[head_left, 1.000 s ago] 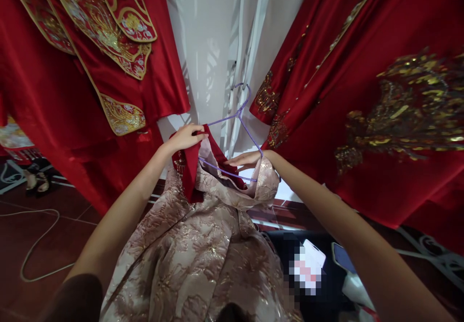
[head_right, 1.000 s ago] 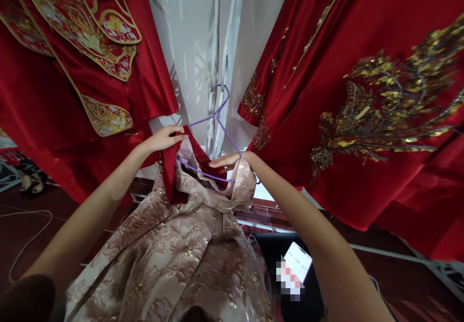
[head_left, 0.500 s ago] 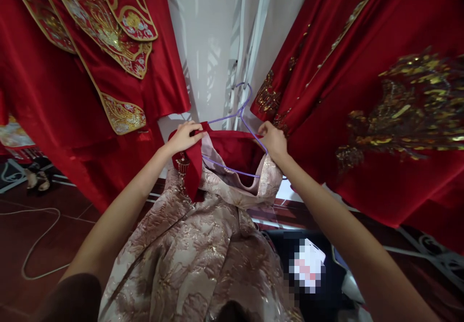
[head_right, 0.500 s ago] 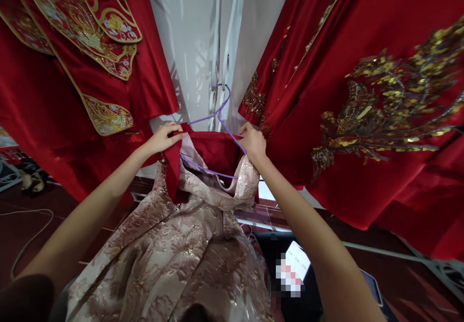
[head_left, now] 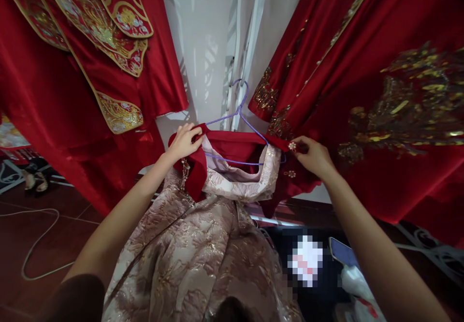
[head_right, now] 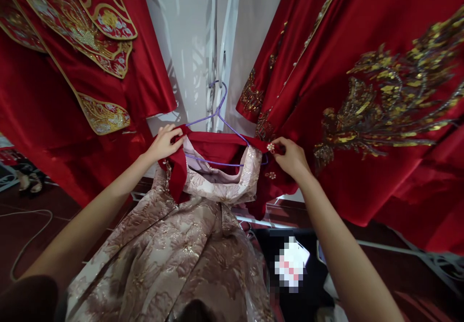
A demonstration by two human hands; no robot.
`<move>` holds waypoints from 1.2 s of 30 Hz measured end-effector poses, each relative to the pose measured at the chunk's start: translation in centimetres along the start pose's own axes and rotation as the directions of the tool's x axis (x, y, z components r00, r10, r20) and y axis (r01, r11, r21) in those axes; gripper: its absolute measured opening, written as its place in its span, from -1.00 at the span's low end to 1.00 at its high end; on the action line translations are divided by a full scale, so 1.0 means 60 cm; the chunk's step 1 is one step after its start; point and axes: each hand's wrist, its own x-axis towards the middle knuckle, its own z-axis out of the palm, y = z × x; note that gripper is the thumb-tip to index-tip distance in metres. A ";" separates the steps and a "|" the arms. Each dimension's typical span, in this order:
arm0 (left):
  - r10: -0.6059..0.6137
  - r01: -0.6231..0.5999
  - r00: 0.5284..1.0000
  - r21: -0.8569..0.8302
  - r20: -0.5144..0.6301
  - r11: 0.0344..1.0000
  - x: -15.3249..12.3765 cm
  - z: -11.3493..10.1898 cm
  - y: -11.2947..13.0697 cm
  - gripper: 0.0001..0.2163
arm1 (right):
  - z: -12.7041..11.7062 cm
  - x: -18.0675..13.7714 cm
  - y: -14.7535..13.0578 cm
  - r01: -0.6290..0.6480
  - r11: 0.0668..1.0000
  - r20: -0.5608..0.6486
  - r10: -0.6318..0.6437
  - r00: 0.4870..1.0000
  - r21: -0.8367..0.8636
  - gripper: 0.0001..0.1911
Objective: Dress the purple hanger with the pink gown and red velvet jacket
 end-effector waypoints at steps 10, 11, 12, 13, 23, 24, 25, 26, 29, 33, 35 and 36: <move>-0.027 0.027 1.000 0.028 0.016 0.999 -0.010 -0.002 0.019 -0.89 | 0.031 -0.027 -0.065 -0.105 0.975 0.042 0.099 0.994 0.197 -0.59; -0.025 0.024 0.999 0.026 0.023 0.999 -0.012 -0.004 0.022 -0.88 | 0.035 -0.022 -0.075 -0.117 0.975 0.000 0.119 0.993 0.187 -0.60; -0.022 0.021 0.999 0.022 0.030 1.000 -0.013 -0.004 0.025 -0.88 | 0.040 -0.016 -0.087 -0.120 0.978 -0.036 0.128 0.991 0.168 -0.64; -0.019 0.018 0.999 0.018 0.034 1.000 -0.015 -0.005 0.028 -0.87 | 0.045 -0.012 -0.102 -0.115 0.982 -0.059 0.125 0.990 0.151 -0.67; -0.079 0.079 0.997 0.026 -0.006 0.997 -0.025 0.010 0.043 -0.79 | 0.126 -0.056 -0.278 0.045 0.926 0.012 -0.053 0.999 0.375 -0.71; -0.086 0.087 0.996 0.017 -0.031 0.996 -0.026 0.010 0.044 -0.79 | 0.128 -0.060 -0.280 0.040 0.916 0.000 -0.043 0.999 0.398 -0.74; -0.100 0.101 0.993 0.009 -0.067 0.995 -0.029 0.009 0.045 -0.79 | 0.129 -0.064 -0.277 0.031 0.905 -0.019 -0.026 0.999 0.424 -0.77; -0.123 0.124 0.986 0.003 -0.114 0.992 -0.032 0.007 0.046 -0.79 | 0.129 -0.066 -0.272 0.021 0.891 -0.047 0.000 0.999 0.454 -0.79; -0.240 0.233 0.944 -0.055 -0.229 0.971 -0.049 -0.001 0.049 -0.79 | 0.129 -0.070 -0.253 -0.001 0.829 -0.135 0.093 0.986 0.559 -0.76; -0.410 0.358 0.905 -0.319 -0.112 0.877 -0.064 -0.010 0.066 -0.75 | 0.136 -0.069 -0.248 0.023 0.772 -0.107 0.059 0.993 0.635 -0.83; -0.428 0.350 0.899 -0.434 -0.093 0.830 -0.063 -0.008 0.089 -0.74 | 0.144 -0.068 -0.260 0.042 0.738 -0.039 -0.021 0.999 0.674 -0.89; -0.413 0.320 0.905 -0.479 -0.101 0.817 -0.062 -0.005 0.104 -0.73 | 0.148 -0.068 -0.268 0.047 0.712 0.003 -0.068 0.998 0.701 -0.91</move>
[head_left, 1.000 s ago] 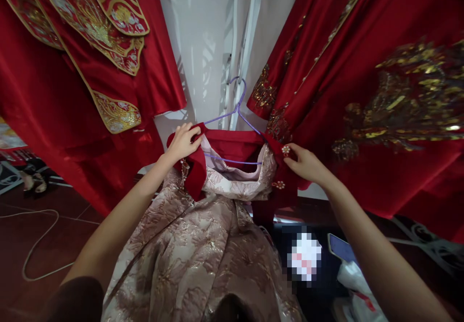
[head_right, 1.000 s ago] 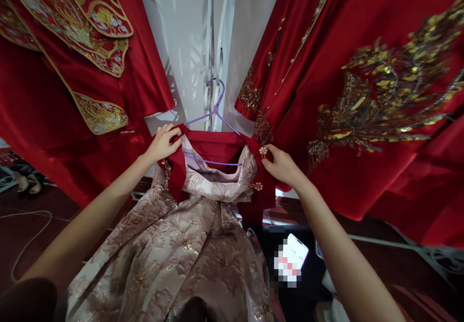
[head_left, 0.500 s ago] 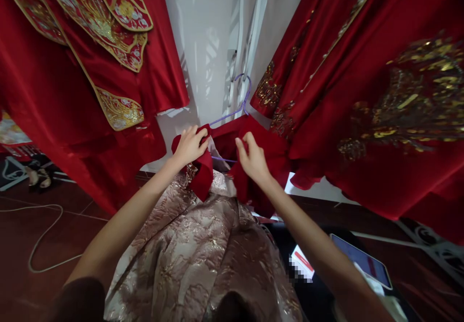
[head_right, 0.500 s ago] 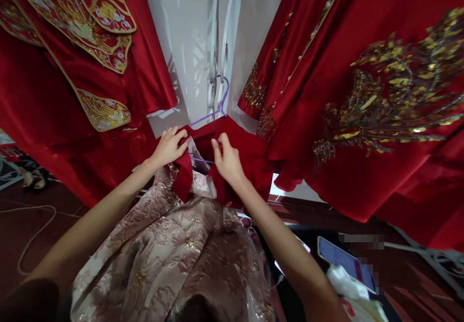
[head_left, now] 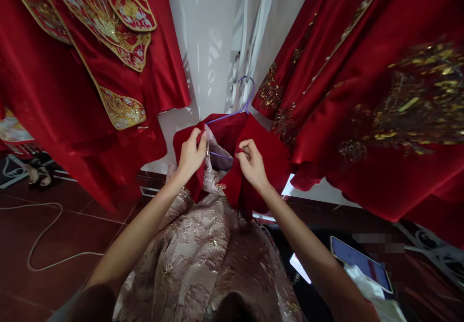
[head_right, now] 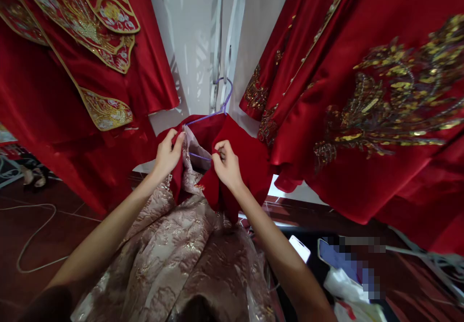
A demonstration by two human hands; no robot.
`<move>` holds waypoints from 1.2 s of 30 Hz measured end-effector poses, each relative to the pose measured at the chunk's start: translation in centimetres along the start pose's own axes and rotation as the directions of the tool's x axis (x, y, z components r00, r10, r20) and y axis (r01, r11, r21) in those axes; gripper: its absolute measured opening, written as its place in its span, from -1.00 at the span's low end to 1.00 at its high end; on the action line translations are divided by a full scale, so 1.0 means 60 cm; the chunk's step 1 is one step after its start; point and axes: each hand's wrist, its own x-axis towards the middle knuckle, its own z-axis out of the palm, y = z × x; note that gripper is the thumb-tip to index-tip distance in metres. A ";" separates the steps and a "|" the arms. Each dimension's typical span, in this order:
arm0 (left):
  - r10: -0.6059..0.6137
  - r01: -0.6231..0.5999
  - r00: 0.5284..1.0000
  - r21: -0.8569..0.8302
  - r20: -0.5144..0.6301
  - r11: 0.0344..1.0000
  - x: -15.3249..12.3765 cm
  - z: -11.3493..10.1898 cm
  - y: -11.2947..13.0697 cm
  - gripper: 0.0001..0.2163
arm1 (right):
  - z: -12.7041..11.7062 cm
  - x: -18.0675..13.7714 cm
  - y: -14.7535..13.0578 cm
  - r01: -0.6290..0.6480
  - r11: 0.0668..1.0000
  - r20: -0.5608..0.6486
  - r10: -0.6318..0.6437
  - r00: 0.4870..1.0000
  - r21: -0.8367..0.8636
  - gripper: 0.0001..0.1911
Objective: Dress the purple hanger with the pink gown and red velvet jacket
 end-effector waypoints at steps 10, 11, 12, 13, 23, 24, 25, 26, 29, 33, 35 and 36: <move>-0.022 0.073 0.993 -0.474 0.112 0.878 -0.055 0.040 0.032 -0.72 | 0.021 -0.022 -0.002 -0.226 0.861 0.252 0.119 0.961 0.455 -0.83; -0.028 0.079 0.994 -0.500 0.109 0.863 -0.061 0.040 0.030 -0.74 | 0.019 -0.024 0.000 -0.236 0.843 0.254 0.123 0.959 0.484 -0.83; -0.038 0.087 0.994 -0.524 0.103 0.847 -0.066 0.040 0.029 -0.77 | 0.018 -0.027 0.002 -0.230 0.835 0.244 0.120 0.962 0.500 -0.83; -0.054 0.098 0.994 -0.549 0.095 0.830 -0.070 0.042 0.027 -0.79 | 0.018 -0.028 0.003 -0.219 0.836 0.230 0.115 0.966 0.503 -0.83; 0.098 -0.057 0.979 -0.219 0.181 0.974 -0.074 0.029 0.023 -0.92 | 0.020 -0.029 0.011 -0.180 0.885 0.207 0.097 0.973 0.430 -0.72; 0.143 -0.114 0.968 -0.149 0.207 0.982 -0.072 0.022 0.025 -0.92 | 0.018 -0.028 0.012 -0.179 0.887 0.201 0.101 0.974 0.426 -0.72; 0.180 -0.163 0.955 -0.092 0.234 0.982 -0.070 0.015 0.028 -0.93 | 0.017 -0.027 0.014 -0.179 0.889 0.195 0.104 0.975 0.421 -0.71; 0.208 -0.203 0.943 -0.047 0.260 0.978 -0.068 0.009 0.031 -0.92 | 0.016 -0.027 0.015 -0.176 0.893 0.190 0.105 0.976 0.415 -0.71; 0.264 -0.283 0.905 0.008 0.335 0.959 -0.062 -0.005 0.036 -0.89 | 0.012 -0.025 0.017 -0.160 0.909 0.185 0.094 0.978 0.384 -0.72; 0.313 -0.337 0.878 0.004 0.363 0.941 -0.056 -0.012 0.038 -0.84 | 0.007 -0.024 0.021 -0.134 0.922 0.177 0.072 0.981 0.364 -0.75; 0.314 -0.343 0.877 0.017 0.364 0.939 -0.054 -0.012 0.038 -0.81 | 0.006 -0.024 0.023 -0.125 0.921 0.167 0.066 0.984 0.368 -0.77; 0.313 -0.347 0.876 0.029 0.368 0.937 -0.054 -0.012 0.038 -0.80 | 0.006 -0.025 0.023 -0.122 0.922 0.161 0.066 0.985 0.368 -0.77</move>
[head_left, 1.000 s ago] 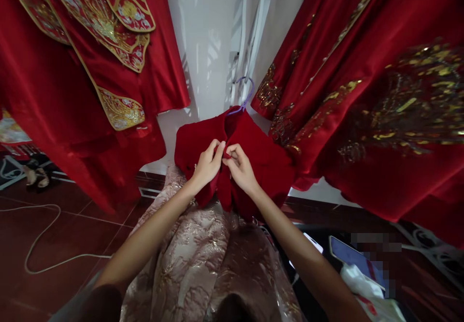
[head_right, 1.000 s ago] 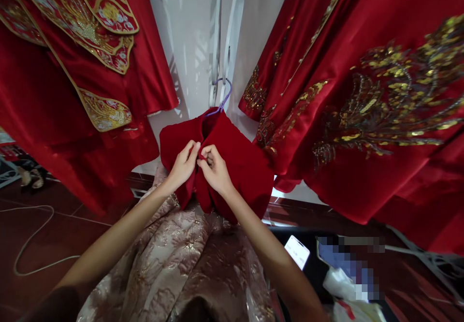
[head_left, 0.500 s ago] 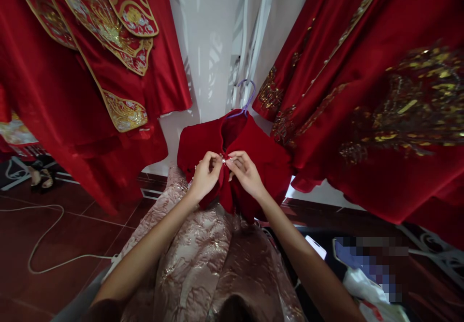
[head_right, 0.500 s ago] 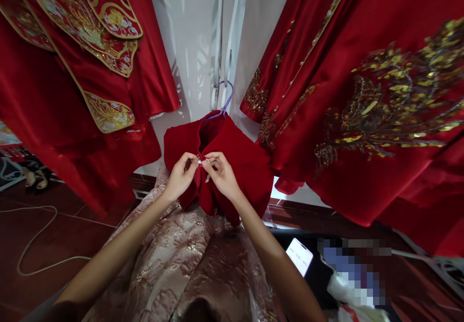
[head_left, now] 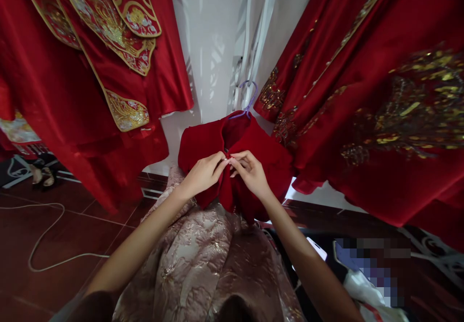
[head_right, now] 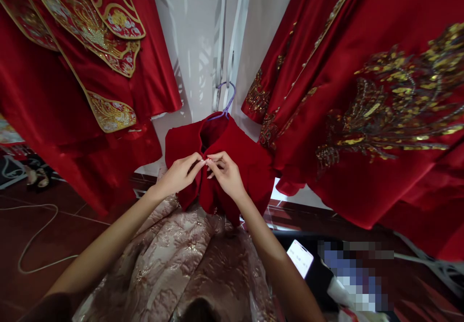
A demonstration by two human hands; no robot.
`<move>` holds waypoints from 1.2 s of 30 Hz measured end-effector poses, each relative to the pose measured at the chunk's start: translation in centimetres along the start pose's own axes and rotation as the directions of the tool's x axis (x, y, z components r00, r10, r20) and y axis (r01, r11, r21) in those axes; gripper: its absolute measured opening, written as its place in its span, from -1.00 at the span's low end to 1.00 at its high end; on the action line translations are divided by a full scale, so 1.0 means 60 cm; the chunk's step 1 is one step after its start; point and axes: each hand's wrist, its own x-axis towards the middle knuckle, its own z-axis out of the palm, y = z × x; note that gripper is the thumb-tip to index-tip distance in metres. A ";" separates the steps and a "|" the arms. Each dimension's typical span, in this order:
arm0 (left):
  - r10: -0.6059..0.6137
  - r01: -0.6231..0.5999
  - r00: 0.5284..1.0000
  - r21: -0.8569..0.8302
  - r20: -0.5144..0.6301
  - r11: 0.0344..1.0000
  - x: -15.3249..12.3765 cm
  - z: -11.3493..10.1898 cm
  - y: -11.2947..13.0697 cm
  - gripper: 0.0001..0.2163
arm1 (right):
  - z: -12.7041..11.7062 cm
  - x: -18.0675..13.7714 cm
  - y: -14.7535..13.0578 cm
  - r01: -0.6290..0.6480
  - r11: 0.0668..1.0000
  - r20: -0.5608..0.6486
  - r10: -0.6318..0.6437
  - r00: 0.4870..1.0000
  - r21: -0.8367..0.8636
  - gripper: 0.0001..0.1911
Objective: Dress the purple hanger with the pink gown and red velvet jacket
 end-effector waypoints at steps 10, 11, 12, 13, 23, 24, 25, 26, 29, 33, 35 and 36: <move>0.070 -0.075 0.997 0.162 0.041 0.984 0.006 -0.006 -0.002 -0.76 | 0.004 -0.002 -0.003 0.006 0.999 -0.071 -0.010 0.997 -0.054 -0.72; 0.075 -0.080 0.996 0.144 0.041 0.986 0.006 -0.007 -0.002 -0.76 | 0.004 -0.003 -0.003 0.003 0.999 -0.073 -0.007 0.997 -0.052 -0.72; 0.075 -0.080 0.996 0.123 0.041 0.989 0.006 -0.007 -0.001 -0.76 | 0.005 -0.003 -0.002 -0.002 0.999 -0.071 -0.001 0.998 -0.052 -0.72; 0.072 -0.076 0.997 0.099 0.041 0.992 0.006 -0.008 -0.001 -0.76 | 0.005 -0.003 -0.002 -0.007 0.999 -0.069 0.004 0.998 -0.053 -0.72; 0.053 -0.058 0.994 0.053 0.094 0.997 0.007 -0.014 -0.004 -0.86 | -0.003 -0.008 -0.018 -0.080 0.996 0.034 0.081 0.996 -0.035 -0.68; 0.062 -0.069 0.993 0.063 0.104 0.996 0.008 -0.014 -0.004 -0.85 | -0.004 -0.009 -0.019 -0.081 0.996 0.035 0.083 0.996 -0.046 -0.68; 0.071 -0.080 0.991 0.075 0.114 0.994 0.008 -0.014 -0.004 -0.85 | -0.005 -0.009 -0.019 -0.080 0.995 0.036 0.082 0.996 -0.060 -0.68; 0.081 -0.092 0.989 0.087 0.122 0.992 0.009 -0.014 -0.005 -0.85 | -0.005 -0.008 -0.019 -0.076 0.994 0.037 0.079 0.996 -0.075 -0.68; 0.111 -0.129 0.983 0.121 0.145 0.984 0.010 -0.012 -0.008 -0.85 | -0.007 -0.008 -0.016 -0.064 0.992 0.047 0.070 0.996 -0.112 -0.68; 0.174 -0.202 0.967 0.146 0.184 0.969 0.011 -0.009 -0.017 -0.87 | -0.012 -0.007 -0.016 -0.042 0.981 0.089 0.060 0.994 -0.189 -0.70; 0.209 -0.236 0.959 0.130 0.191 0.963 0.011 -0.007 -0.018 -0.87 | -0.013 -0.006 -0.016 -0.030 0.971 0.118 0.059 0.991 -0.236 -0.72; 0.214 -0.237 0.959 0.113 0.188 0.965 0.010 -0.005 -0.018 -0.87 | -0.013 -0.005 -0.016 -0.024 0.968 0.126 0.057 0.990 -0.251 -0.73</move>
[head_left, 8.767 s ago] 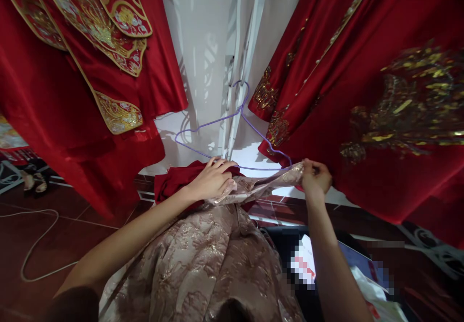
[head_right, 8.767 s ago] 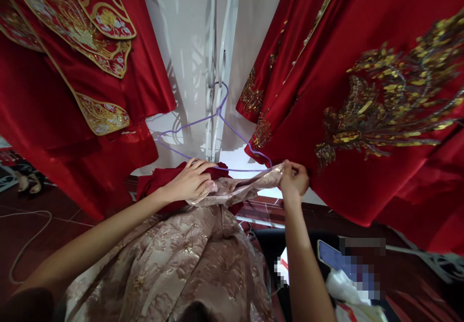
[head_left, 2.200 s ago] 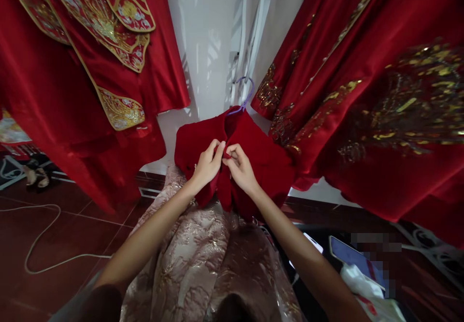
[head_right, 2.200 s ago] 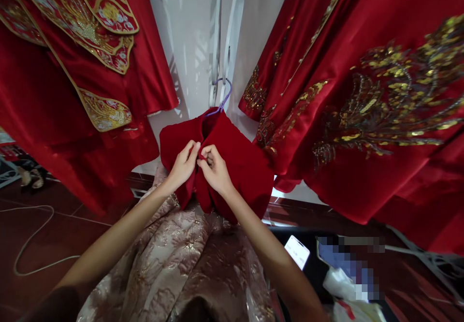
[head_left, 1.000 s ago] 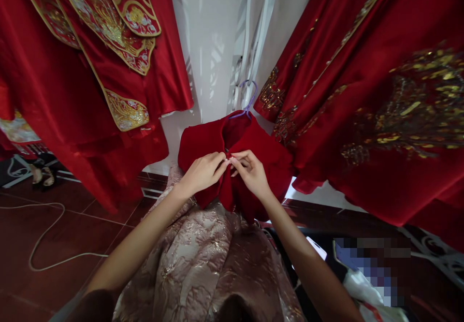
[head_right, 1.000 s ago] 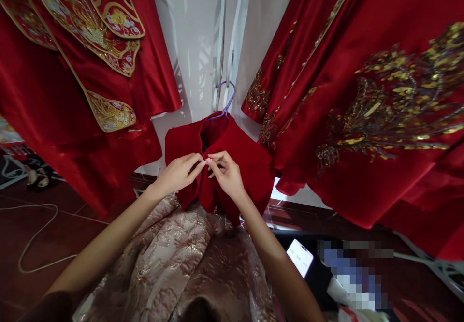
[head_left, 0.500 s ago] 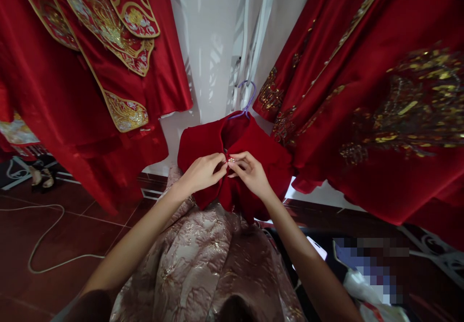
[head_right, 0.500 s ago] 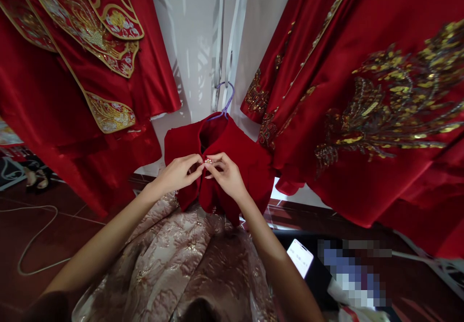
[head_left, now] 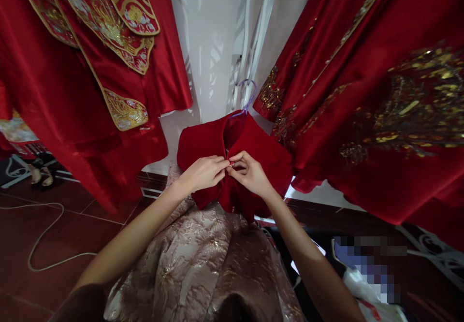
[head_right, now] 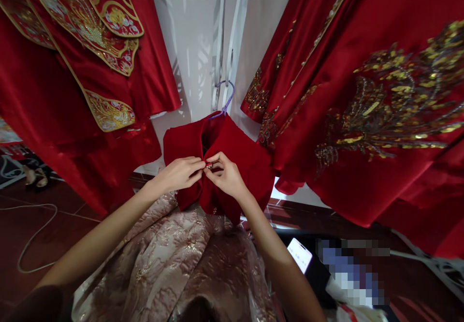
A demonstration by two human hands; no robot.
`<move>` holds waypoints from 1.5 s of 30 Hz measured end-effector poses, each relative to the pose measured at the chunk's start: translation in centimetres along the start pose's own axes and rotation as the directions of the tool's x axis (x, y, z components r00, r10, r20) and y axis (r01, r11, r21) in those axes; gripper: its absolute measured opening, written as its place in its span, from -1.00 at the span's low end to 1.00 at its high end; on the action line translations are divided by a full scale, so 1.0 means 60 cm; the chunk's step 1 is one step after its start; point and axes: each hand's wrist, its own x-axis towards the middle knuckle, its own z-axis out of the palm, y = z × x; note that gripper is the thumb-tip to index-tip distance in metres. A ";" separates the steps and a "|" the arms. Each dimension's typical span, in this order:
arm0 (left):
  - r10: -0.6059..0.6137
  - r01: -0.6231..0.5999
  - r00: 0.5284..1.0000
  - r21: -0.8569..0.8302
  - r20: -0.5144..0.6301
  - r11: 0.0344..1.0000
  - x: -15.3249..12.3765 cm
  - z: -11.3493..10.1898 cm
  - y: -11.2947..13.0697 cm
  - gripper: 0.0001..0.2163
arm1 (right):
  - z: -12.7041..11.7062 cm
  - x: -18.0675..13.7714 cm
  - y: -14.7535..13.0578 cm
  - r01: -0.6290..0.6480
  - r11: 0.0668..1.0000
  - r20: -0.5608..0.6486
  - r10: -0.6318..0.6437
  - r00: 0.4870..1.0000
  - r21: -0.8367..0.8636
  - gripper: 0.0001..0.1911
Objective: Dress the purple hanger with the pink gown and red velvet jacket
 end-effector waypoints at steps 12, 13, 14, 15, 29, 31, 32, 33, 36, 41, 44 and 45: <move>-0.315 0.216 0.949 -0.771 0.022 0.599 -0.018 0.080 0.003 -0.79 | 0.026 -0.025 0.026 0.104 0.982 -0.132 -0.125 0.983 -0.155 -0.39; -0.312 0.213 0.950 -0.787 0.027 0.579 -0.018 0.082 0.001 -0.78 | 0.025 -0.029 0.027 0.100 0.980 -0.127 -0.122 0.984 -0.170 -0.36; -0.309 0.211 0.951 -0.791 0.029 0.574 -0.018 0.083 -0.001 -0.77 | 0.024 -0.032 0.027 0.094 0.979 -0.118 -0.116 0.986 -0.180 -0.34; -0.311 0.212 0.950 -0.786 0.027 0.581 -0.018 0.084 -0.003 -0.77 | 0.022 -0.034 0.026 0.086 0.979 -0.107 -0.107 0.988 -0.184 -0.34; -0.493 0.344 0.870 -0.722 0.004 0.601 -0.015 0.124 -0.039 -0.71 | -0.034 -0.036 0.002 -0.175 0.984 -0.174 0.178 0.968 0.038 -0.59; -0.533 0.359 0.845 -0.697 -0.039 0.620 -0.012 0.128 -0.030 -0.64 | -0.037 -0.035 -0.008 -0.213 0.968 -0.163 0.233 0.959 0.129 -0.64; -0.545 0.373 0.838 -0.695 -0.032 0.614 -0.011 0.127 -0.023 -0.61 | -0.037 -0.034 -0.013 -0.225 0.959 -0.161 0.253 0.954 0.172 -0.66; -0.552 0.388 0.834 -0.704 -0.006 0.594 -0.010 0.123 -0.014 -0.58 | -0.035 -0.034 -0.017 -0.235 0.949 -0.158 0.270 0.950 0.212 -0.67; -0.502 0.397 0.857 -0.768 0.114 0.503 -0.011 0.107 0.014 -0.56 | -0.027 -0.035 -0.024 -0.261 0.921 -0.128 0.307 0.943 0.288 -0.61; -0.449 0.288 0.892 -0.839 0.059 0.462 -0.024 0.109 0.031 -0.63 | -0.014 -0.043 0.000 -0.199 0.959 -0.077 0.218 0.973 0.201 -0.58; -0.534 0.336 0.841 -0.853 0.081 0.400 -0.043 0.131 0.021 -0.67 | -0.011 -0.049 0.025 -0.152 0.988 -0.106 0.153 0.982 0.020 -0.63; -0.568 0.368 0.815 -0.860 0.115 0.353 -0.050 0.137 0.017 -0.67 | -0.010 -0.051 0.031 -0.144 0.989 -0.106 0.139 0.985 -0.034 -0.64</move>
